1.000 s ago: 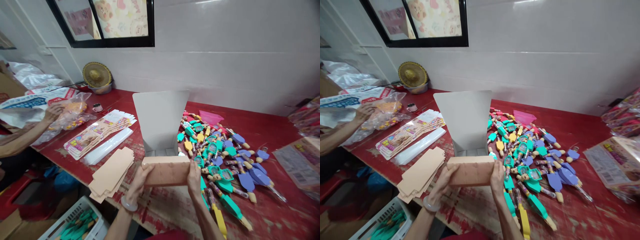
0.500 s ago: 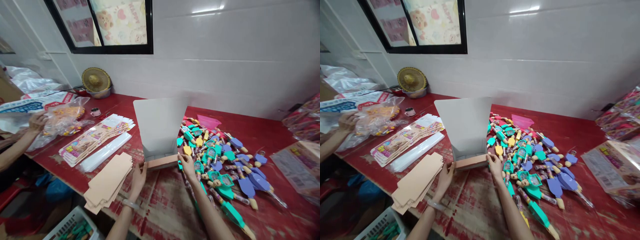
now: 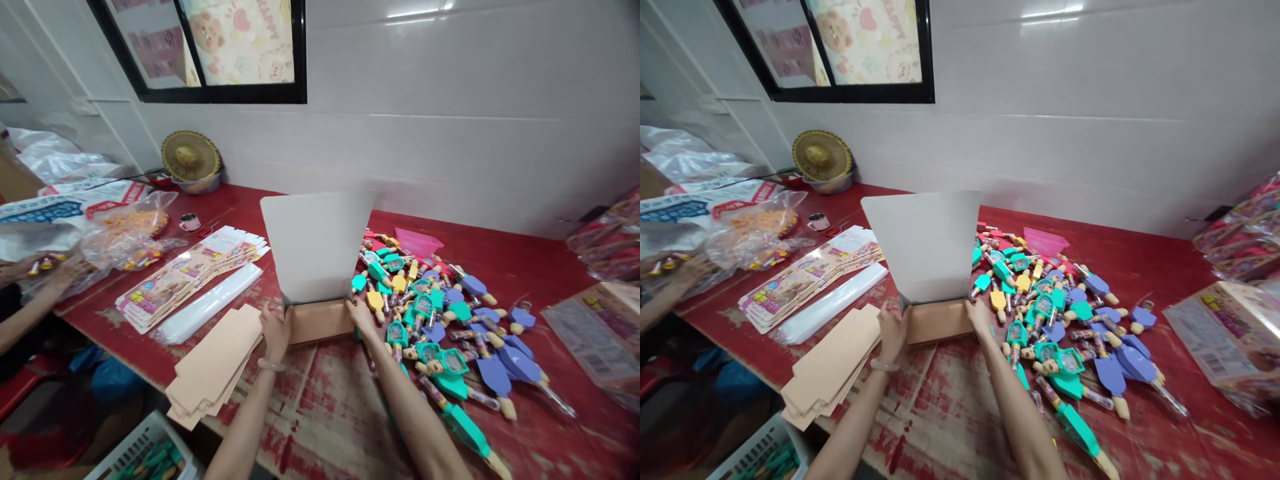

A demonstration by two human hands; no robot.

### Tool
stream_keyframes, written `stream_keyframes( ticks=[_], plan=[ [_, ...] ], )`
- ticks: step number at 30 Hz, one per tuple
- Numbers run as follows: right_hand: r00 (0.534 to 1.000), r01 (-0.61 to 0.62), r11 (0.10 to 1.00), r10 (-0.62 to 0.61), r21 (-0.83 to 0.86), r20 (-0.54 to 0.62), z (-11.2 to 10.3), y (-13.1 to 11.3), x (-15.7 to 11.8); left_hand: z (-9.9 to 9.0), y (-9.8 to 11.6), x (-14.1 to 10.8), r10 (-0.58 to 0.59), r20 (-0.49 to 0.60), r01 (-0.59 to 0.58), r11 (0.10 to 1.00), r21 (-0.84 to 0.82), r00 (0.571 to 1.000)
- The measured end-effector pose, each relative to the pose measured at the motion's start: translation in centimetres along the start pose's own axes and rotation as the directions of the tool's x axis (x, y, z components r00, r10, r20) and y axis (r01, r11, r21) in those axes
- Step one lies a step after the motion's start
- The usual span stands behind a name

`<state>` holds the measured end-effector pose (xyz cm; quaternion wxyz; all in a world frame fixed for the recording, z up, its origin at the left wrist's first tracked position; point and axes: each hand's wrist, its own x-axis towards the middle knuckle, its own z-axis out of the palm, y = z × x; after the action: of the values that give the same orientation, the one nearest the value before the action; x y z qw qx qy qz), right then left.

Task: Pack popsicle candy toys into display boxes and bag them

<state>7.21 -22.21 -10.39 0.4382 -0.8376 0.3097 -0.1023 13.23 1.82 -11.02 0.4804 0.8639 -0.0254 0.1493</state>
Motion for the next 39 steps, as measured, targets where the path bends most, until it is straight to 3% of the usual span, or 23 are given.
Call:
stream_keyframes(
  ticks=[2,3,5,7,11,15,17,21,23,26,28,31,32,34,39],
  plan=[
    [1.0,0.012,0.999,-0.011,-0.029,0.024,0.1,-0.2,0.3,0.0,1.2,-1.2,0.165,-0.019,-0.163,0.983,0.089,0.986],
    [1.0,0.017,0.999,-0.016,-0.042,0.026,0.2,-0.3,0.4,0.1,1.8,-1.8,0.274,0.038,-0.277,0.951,0.139,0.961],
    [1.0,0.023,0.998,-0.022,-0.067,0.014,0.4,-0.3,0.6,0.8,2.9,-2.7,0.449,0.221,-0.49,0.849,0.198,0.866],
    [0.999,0.033,0.996,-0.033,-0.086,0.005,0.5,-0.3,0.5,1.9,3.5,-2.7,0.482,0.345,-0.568,0.794,0.217,0.805],
    [0.993,0.113,0.99,-0.108,-0.087,0.057,0.2,0.3,-0.4,3.9,3.2,-1.4,0.444,0.41,-0.571,0.777,0.267,0.797],
    [0.977,0.192,0.975,-0.178,-0.113,0.12,-2.5,1.3,-1.3,4.9,1.4,-1.3,0.45,0.496,-0.614,0.753,0.238,0.743],
    [0.984,0.169,0.971,-0.156,-0.17,0.088,-4.8,1.8,-0.9,5.3,0.3,-2.0,0.452,0.507,-0.62,0.751,0.229,0.734],
    [0.995,0.015,0.938,-0.047,-0.347,-0.084,-8.2,2.6,1.1,5.7,-1.0,-3.5,0.437,0.464,-0.586,0.772,0.247,0.771],
    [0.993,-0.054,0.908,0.006,-0.415,-0.116,-8.1,3.0,1.5,5.7,-1.1,-3.9,0.428,0.444,-0.568,0.784,0.252,0.787],
    [0.995,-0.072,0.881,0.028,-0.467,-0.099,-6.2,3.8,1.0,5.3,-1.0,-4.1,0.44,0.425,-0.569,0.785,0.245,0.791],
    [0.996,-0.044,0.879,-0.001,-0.474,-0.094,-5.0,4.0,0.4,4.9,-0.9,-4.1,0.487,0.454,-0.622,0.753,0.215,0.746],
    [0.994,-0.001,0.895,-0.046,-0.447,-0.096,-5.3,3.9,-0.4,4.6,-0.8,-3.9,0.561,0.536,-0.723,0.676,0.143,0.631],
    [0.993,0.019,0.905,-0.067,-0.425,-0.099,-6.2,3.8,-0.6,4.6,-0.9,-3.9,0.572,0.552,-0.741,0.66,0.129,0.606],
    [0.985,0.072,0.924,-0.125,-0.376,-0.119,-9.0,3.4,-1.4,4.9,-1.0,-4.1,0.577,0.558,-0.75,0.649,0.13,0.596],
    [0.917,0.132,0.942,-0.235,-0.308,-0.324,-16.7,0.9,-6.0,6.9,-0.7,-5.4,0.551,0.506,-0.707,0.682,0.187,0.664]
  ],
)
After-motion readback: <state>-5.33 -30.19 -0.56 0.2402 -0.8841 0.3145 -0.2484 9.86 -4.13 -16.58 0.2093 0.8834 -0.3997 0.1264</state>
